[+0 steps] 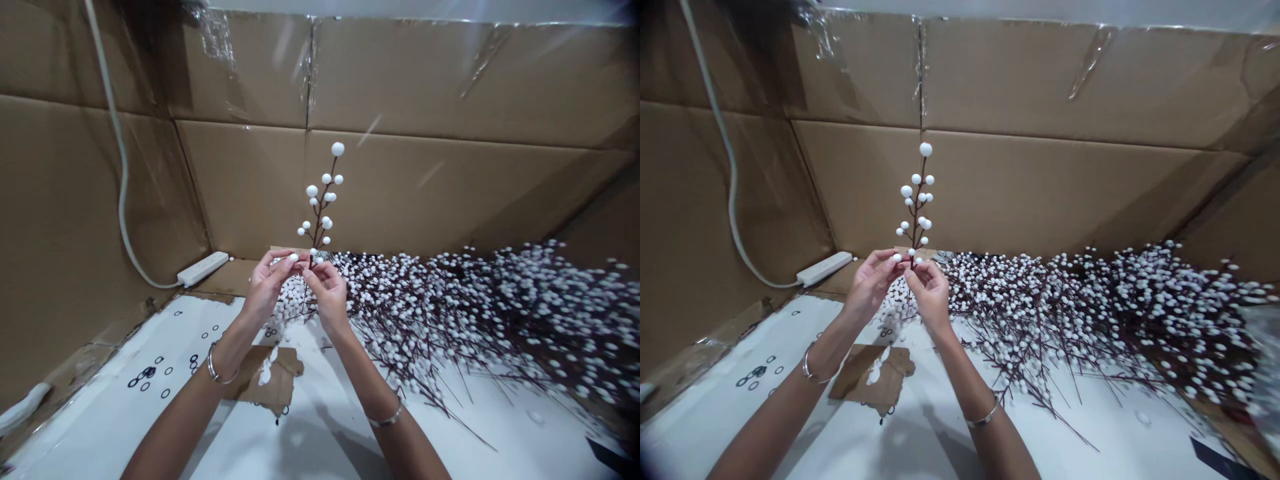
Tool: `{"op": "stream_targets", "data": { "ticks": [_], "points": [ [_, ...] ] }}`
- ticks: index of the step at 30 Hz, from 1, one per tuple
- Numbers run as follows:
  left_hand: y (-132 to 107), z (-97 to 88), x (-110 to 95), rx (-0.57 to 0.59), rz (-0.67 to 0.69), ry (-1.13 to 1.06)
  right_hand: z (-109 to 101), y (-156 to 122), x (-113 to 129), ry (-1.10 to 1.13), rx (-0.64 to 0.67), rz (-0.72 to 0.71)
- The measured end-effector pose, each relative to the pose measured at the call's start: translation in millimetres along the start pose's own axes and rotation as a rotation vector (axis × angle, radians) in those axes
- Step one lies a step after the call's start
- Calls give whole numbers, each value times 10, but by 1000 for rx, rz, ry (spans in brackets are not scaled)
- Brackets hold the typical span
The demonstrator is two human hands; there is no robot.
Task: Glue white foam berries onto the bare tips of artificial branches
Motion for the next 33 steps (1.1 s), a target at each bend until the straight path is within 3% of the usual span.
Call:
{"op": "stream_targets", "data": {
  "ticks": [21, 33],
  "points": [
    [-24, 16, 36, 2, -24, 9, -21, 21, -30, 1, -23, 18],
    [-23, -3, 45, 22, 47, 106, -20, -8, -10, -37, -60, 23]
  ]
}}
Point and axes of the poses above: each hand's wrist, its own y-axis towards the middle knuckle, its own z-axis out of the palm, x = y × z, the point moved 1 cm from there along y, towards the middle knuckle, and after that the axes turned 1 degree about x, right-handed, at the moved point
